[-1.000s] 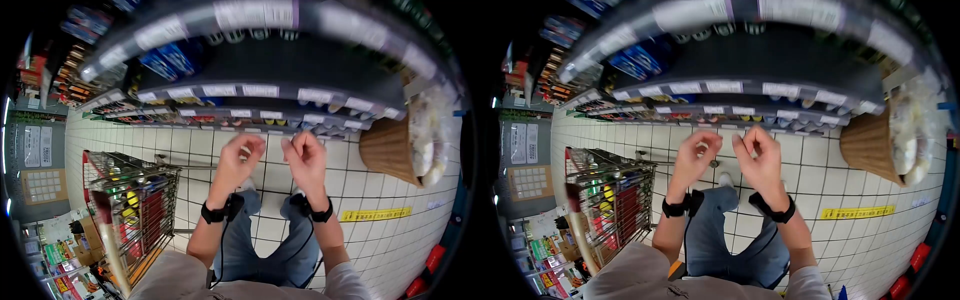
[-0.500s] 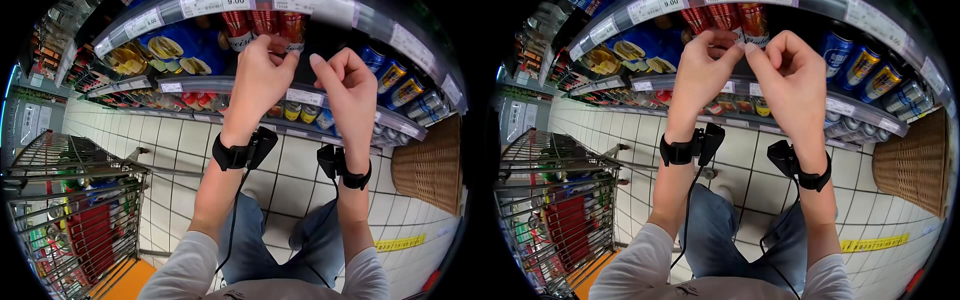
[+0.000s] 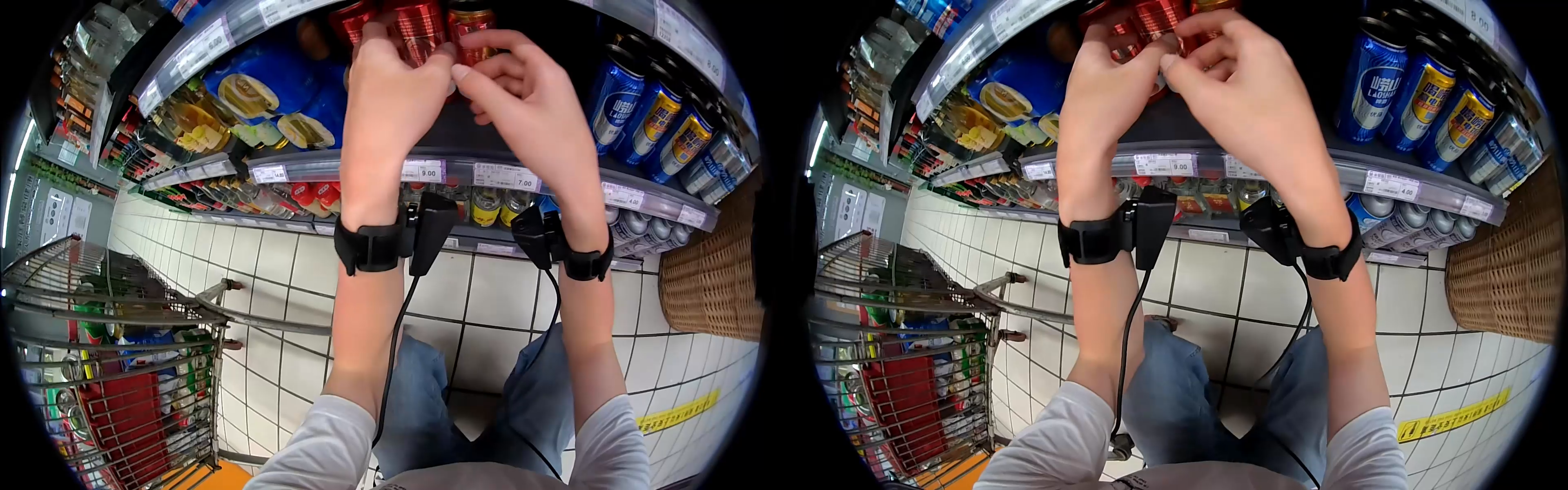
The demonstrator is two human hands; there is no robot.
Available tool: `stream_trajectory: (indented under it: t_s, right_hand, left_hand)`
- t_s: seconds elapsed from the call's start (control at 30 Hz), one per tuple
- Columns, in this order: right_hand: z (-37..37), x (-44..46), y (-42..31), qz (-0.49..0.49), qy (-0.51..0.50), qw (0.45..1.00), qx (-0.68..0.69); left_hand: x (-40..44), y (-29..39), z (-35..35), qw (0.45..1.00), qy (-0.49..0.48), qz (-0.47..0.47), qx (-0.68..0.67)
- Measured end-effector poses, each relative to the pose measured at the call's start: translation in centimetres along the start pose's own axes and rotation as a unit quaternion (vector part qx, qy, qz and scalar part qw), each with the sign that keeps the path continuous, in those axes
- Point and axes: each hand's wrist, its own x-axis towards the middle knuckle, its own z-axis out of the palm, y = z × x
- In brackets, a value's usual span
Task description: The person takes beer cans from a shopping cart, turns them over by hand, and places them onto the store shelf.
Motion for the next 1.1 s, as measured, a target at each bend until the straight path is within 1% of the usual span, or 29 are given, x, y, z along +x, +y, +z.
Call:
stream_trajectory:
  t_s: [0.07,0.1,0.13,0.2,0.23,0.27,0.33,0.37,0.4,0.43,0.47,0.5,0.53,0.6,0.63,0.67,0.73,0.77,0.8,0.87,0.9,0.93,1.0,1.03,1.07,1.1]
  right_hand:
    - [0.9,0.0,0.8,-0.035,0.044,0.998,0.019]
    - [0.8,0.4,1.6,-0.048,0.045,0.998,0.015]
    - [0.9,0.6,2.3,-0.047,0.048,0.998,0.013]
    - [1.6,1.1,3.0,-0.091,0.111,0.987,-0.071]
    - [1.7,1.2,3.0,-0.061,0.098,0.99,-0.077]
    - [1.9,1.3,3.2,-0.063,0.099,0.99,-0.073]
    - [2.2,1.6,4.0,-0.096,0.108,0.986,-0.083]
    - [2.1,1.9,4.2,-0.095,0.118,0.98,-0.129]
    - [1.9,2.5,4.3,-0.099,0.117,0.98,-0.13]
    - [1.7,3.1,4.5,-0.197,0.117,0.946,-0.23]
    - [1.6,3.6,4.6,-0.288,0.112,0.894,-0.324]
    - [1.6,4.6,4.4,-0.323,0.094,0.866,-0.369]
    - [1.7,5.6,3.9,-0.324,0.091,0.864,-0.375]
    - [2.2,7.9,2.9,-0.192,-0.055,0.912,-0.357]
    - [2.7,8.7,3.7,-0.202,-0.029,0.898,-0.391]
    - [2.7,9.5,4.4,-0.204,-0.029,0.896,-0.392]
    - [3.0,10.1,4.7,-0.214,-0.054,0.871,-0.439]
    - [3.2,9.5,5.2,-0.218,-0.011,0.876,-0.43]
    - [3.5,9.2,5.3,-0.217,-0.011,0.876,-0.431]
    - [3.9,8.7,5.3,-0.263,0.063,0.87,-0.413]
    - [4.4,8.2,4.9,-0.265,0.084,0.886,-0.372]
    - [4.7,7.6,4.3,-0.265,0.084,0.886,-0.372]
    - [5.1,6.4,3.2,-0.141,0.1,0.914,-0.367]
    - [5.4,6.1,3.6,-0.189,0.137,0.888,-0.397]
    - [5.5,5.9,4.5,-0.19,0.139,0.887,-0.397]
    - [5.6,5.5,5.1,-0.235,0.133,0.908,-0.32]
  left_hand:
    - [-0.1,-0.4,-0.3,0.999,-0.022,-0.013,-0.025]
    - [-0.7,1.2,0.2,0.999,-0.012,-0.043,-0.003]
    - [-0.9,1.2,0.2,0.999,-0.015,-0.043,-0.004]
    - [-0.8,1.2,-0.5,0.998,-0.055,-0.043,-0.011]
    - [-0.7,1.3,0.1,0.998,0.001,-0.067,-0.005]
    - [-0.4,0.3,-0.4,0.998,0.001,-0.065,-0.002]
    - [0.2,-2.4,-1.5,0.994,-0.031,-0.001,0.107]
    - [0.3,-3.0,-1.6,0.987,-0.03,-0.014,0.155]
    - [0.5,-3.0,-1.8,0.988,-0.027,-0.012,0.154]
    - [0.5,-3.0,-2.1,0.989,-0.022,-0.017,0.146]
    - [0.2,-3.0,-2.3,0.99,-0.019,-0.027,0.137]
    - [0.0,-2.4,-2.7,0.994,-0.035,-0.035,0.1]
    - [-0.2,-2.4,-2.9,0.994,-0.034,-0.034,0.094]
    - [-0.3,-2.6,-3.2,0.992,0.014,-0.079,0.1]
    - [-0.4,-3.1,-3.2,0.991,0.025,-0.076,0.11]
    - [-0.3,-3.2,-3.2,0.991,0.026,-0.074,0.108]
    - [-0.2,-3.4,-3.3,0.99,0.01,-0.091,0.111]
    - [-0.1,-3.5,-3.5,0.99,0.008,-0.091,0.111]
    - [-0.1,-3.6,-3.8,0.989,0.004,-0.098,0.11]
    - [0.0,-3.9,-4.1,0.989,-0.001,-0.106,0.108]
    - [0.2,-4.3,-4.1,0.99,0.001,-0.103,0.101]
    - [0.3,-4.7,-4.1,0.991,0.003,-0.1,0.094]
    - [0.5,-5.8,-3.8,0.991,0.012,-0.092,0.1]
    - [0.5,-6.1,-3.8,0.991,0.021,-0.084,0.106]
    - [0.6,-6.3,-3.8,0.991,0.02,-0.082,0.107]
    - [0.5,-6.2,-3.8,0.991,0.011,-0.08,0.107]
